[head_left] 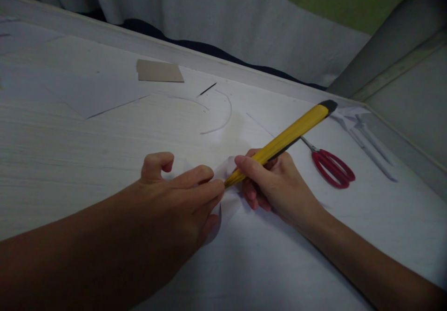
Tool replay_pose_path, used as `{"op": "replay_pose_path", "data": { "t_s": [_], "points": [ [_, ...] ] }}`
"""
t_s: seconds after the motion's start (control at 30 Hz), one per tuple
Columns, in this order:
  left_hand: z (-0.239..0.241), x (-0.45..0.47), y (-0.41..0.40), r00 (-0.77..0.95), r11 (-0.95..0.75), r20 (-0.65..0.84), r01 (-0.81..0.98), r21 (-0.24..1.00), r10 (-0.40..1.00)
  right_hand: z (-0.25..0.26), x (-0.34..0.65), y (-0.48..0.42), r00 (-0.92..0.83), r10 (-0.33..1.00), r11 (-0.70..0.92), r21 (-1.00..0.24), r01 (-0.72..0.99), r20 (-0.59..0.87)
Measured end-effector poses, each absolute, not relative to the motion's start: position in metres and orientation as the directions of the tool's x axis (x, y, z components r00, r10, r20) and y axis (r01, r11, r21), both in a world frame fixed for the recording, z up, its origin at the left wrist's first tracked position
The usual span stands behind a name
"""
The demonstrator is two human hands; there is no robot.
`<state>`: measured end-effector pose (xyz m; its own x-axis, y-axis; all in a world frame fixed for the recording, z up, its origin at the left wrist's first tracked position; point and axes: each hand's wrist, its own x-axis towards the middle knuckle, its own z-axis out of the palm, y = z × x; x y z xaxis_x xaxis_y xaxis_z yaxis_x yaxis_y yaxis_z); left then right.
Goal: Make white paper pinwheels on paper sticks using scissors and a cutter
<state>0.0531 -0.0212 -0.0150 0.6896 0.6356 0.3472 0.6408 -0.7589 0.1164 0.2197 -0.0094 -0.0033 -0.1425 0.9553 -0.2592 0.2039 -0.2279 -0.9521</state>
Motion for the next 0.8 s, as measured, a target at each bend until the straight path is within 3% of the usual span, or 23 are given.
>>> {"op": "replay_pose_path", "data": {
  "t_s": [0.63,0.8],
  "points": [
    [-0.0144,0.0534,-0.0222,0.689,-0.752,0.343,0.654,0.087,0.639,-0.0040,0.2202,-0.0087,-0.143,0.956,-0.225,-0.953,0.204,-0.256],
    [-0.0131,0.0528,-0.0227,0.687,-0.755,0.342,0.645,0.121,0.642,-0.0053,0.2247,-0.0094,-0.067,0.969,-0.233,-0.971,0.061,-0.237]
  ]
}}
